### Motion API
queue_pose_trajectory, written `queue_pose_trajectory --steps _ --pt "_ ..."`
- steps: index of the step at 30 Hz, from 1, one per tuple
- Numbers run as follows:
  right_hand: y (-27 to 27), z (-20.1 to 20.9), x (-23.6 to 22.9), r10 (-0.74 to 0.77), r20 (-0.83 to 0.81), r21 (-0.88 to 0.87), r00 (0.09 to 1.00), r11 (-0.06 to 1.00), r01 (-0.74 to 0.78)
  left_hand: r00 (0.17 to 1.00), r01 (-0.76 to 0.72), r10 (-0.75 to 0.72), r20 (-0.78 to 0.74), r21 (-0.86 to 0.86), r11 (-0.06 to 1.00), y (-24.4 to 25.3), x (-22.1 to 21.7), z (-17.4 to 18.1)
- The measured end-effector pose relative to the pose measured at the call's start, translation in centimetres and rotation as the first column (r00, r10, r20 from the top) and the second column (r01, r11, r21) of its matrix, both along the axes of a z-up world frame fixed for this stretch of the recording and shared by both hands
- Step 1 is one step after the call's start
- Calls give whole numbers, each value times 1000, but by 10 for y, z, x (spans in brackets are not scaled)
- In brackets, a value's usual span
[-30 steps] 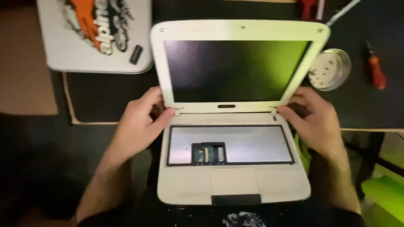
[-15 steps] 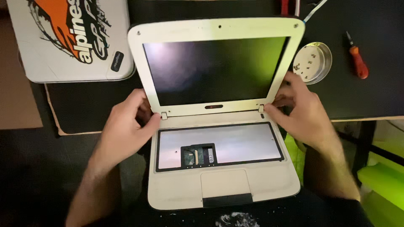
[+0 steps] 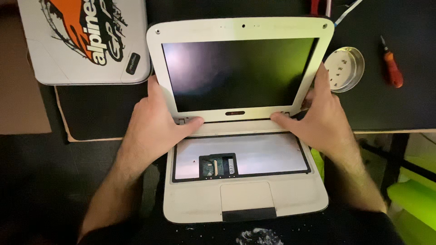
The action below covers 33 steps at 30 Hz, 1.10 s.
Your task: The person connects a ribbon cable to a laptop screen and secures the screen to the laptop body using a screwdriver. They then attach the white laptop bezel to the screen assembly.
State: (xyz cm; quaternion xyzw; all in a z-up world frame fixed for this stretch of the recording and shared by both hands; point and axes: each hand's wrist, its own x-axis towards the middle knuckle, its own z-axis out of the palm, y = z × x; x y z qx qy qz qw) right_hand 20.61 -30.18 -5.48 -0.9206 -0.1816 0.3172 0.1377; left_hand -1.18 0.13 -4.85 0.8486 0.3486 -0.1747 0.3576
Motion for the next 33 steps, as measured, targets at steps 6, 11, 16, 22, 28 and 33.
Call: queue_pose_trajectory --steps 6,11,16,22,28,33 --pt "5 13 -6 -4 -84 231 996 973 23 975 -36 86 205 -234 971 7 -7 1" --pt "11 16 -5 -39 -192 418 981 901 118 983 -59 92 160 -200 978 5 -8 0" --pt "15 26 -2 -39 -145 201 989 977 68 999 -24 33 34 -224 974 13 0 14" --pt "9 20 -3 -50 -135 145 990 987 70 999 -41 39 -16 -86 995 1 -6 3" --pt "-10 3 -11 -36 -96 443 995 893 75 970 -74 115 212 -193 978 -5 -5 16" --pt "4 17 -12 116 184 396 976 900 -182 882 133 -356 310 561 817 -10 -11 -21"
